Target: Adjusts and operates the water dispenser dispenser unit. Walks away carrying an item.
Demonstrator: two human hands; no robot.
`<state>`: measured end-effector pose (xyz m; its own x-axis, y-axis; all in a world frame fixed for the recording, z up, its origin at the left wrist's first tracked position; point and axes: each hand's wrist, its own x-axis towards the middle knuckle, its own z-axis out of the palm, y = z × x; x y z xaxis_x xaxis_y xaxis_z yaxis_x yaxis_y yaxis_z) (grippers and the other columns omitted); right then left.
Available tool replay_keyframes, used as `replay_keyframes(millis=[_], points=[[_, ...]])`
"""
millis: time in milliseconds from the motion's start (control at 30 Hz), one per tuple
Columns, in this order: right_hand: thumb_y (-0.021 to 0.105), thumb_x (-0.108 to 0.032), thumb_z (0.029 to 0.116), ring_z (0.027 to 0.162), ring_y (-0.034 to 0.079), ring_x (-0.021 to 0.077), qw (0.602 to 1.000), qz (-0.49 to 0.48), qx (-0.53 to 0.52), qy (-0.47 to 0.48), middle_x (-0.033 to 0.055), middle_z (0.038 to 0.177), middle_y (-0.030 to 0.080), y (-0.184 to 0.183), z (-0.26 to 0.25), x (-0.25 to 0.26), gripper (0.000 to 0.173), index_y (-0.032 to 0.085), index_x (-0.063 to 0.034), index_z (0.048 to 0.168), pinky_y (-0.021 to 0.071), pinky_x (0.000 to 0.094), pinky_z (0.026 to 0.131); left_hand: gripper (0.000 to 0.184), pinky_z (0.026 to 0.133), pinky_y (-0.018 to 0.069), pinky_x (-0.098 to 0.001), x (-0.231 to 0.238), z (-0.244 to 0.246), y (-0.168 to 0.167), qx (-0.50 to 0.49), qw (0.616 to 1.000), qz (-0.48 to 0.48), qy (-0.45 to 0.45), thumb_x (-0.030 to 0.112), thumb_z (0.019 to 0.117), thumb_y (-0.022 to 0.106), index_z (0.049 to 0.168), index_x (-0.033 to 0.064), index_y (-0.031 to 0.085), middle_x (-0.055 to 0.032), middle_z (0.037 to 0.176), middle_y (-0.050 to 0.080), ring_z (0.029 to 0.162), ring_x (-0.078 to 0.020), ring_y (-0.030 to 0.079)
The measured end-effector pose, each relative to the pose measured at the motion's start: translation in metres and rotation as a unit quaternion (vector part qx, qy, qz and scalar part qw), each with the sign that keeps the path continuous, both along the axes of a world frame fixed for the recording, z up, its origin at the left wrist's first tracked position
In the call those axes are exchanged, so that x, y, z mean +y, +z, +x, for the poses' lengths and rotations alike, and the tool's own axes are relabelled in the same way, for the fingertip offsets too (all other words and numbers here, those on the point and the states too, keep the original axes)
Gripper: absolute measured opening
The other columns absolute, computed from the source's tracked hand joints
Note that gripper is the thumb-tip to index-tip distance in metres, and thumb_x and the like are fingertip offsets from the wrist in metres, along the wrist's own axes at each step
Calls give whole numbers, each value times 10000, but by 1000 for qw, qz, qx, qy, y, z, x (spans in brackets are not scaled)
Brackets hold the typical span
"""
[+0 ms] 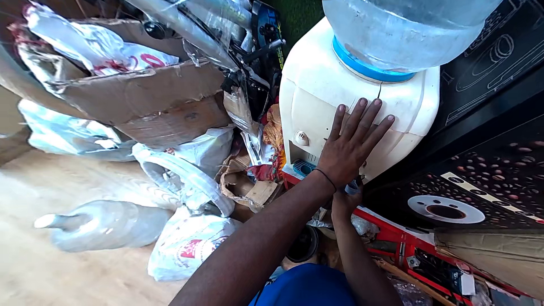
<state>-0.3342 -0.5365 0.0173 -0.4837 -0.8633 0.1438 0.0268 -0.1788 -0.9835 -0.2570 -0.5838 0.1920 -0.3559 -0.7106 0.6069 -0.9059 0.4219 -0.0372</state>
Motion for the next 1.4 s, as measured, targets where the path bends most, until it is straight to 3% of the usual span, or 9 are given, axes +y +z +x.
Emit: replay_keyframes(millis=[133, 233, 333, 433, 600, 800, 1167, 1300, 1400], points=[[878, -109, 679, 1044, 668, 156, 1000, -17, -6, 1, 105, 1175, 657, 8, 1, 1, 788, 524, -33, 1378, 592, 357, 889, 1137, 1234, -1, -624, -1, 0, -2, 6, 1000, -6, -6, 304, 695, 872, 1636, 261, 234, -128, 1712, 152, 1577, -349, 110], [819, -39, 723, 991, 660, 72, 998, 47, -10, 36, 77, 1113, 659, 79, 0, 15, 709, 488, 23, 1346, 571, 252, 860, 1130, 1232, 5, -623, -2, 0, -2, 16, 1000, -8, -11, 258, 688, 872, 1631, 263, 249, -125, 1710, 166, 1576, -349, 120], [830, -161, 794, 981, 678, 70, 986, -153, 61, 11, 111, 1100, 681, 31, 0, 4, 674, 497, 91, 1323, 573, 201, 794, 1126, 1232, 1, -625, -2, 0, -2, 8, 1000, -9, -6, 240, 696, 853, 1635, 265, 233, -127, 1712, 150, 1578, -346, 109], [804, -36, 757, 998, 648, 75, 997, 72, 11, 36, 88, 1129, 658, 95, -1, 19, 661, 513, 28, 1347, 555, 243, 844, 1091, 1232, 8, -623, -2, 0, -2, 19, 1000, -14, -11, 181, 702, 840, 1626, 260, 265, -125, 1707, 174, 1576, -346, 126], [887, -115, 684, 1029, 673, 163, 1000, -16, -2, -8, 97, 1161, 661, -4, 1, -2, 775, 540, -55, 1375, 595, 371, 888, 1067, 1231, 11, -626, -2, -1, -2, 11, 1000, -17, 0, 199, 719, 822, 1626, 263, 265, -129, 1706, 176, 1572, -350, 131], [905, -198, 692, 1034, 673, 166, 1000, 3, 14, -7, 54, 1181, 672, -7, -1, 1, 789, 555, -163, 1398, 595, 410, 859, 1048, 1231, 13, -629, -1, -1, -2, 4, 1000, -14, 3, 194, 745, 810, 1630, 260, 254, -130, 1709, 163, 1575, -347, 121], [900, -269, 749, 1021, 676, 194, 996, 38, 85, 2, 90, 1189, 683, -7, -4, 5, 837, 479, -130, 1459, 583, 422, 847, 1058, 1236, 11, -627, 0, 0, -2, 14, 1000, -11, -2, 194, 736, 828, 1628, 262, 262, -126, 1711, 160, 1578, -340, 116], [894, -187, 741, 967, 693, 166, 999, -2, 47, 1, 77, 1130, 688, -16, -4, 1, 817, 475, -104, 1438, 608, 390, 797, 1047, 1237, 37, -633, -1, 0, -2, 33, 999, -19, -8, 168, 708, 830, 1612, 259, 309, -135, 1696, 211, 1569, -355, 154], [877, -97, 699, 1005, 685, 144, 1000, -10, 14, -4, 77, 1133, 676, -17, -1, -3, 820, 468, -44, 1408, 603, 364, 858, 1032, 1242, 43, -629, -1, 1, -2, 44, 999, -19, -10, 168, 716, 827, 1608, 274, 320, -129, 1694, 222, 1567, -355, 161]])
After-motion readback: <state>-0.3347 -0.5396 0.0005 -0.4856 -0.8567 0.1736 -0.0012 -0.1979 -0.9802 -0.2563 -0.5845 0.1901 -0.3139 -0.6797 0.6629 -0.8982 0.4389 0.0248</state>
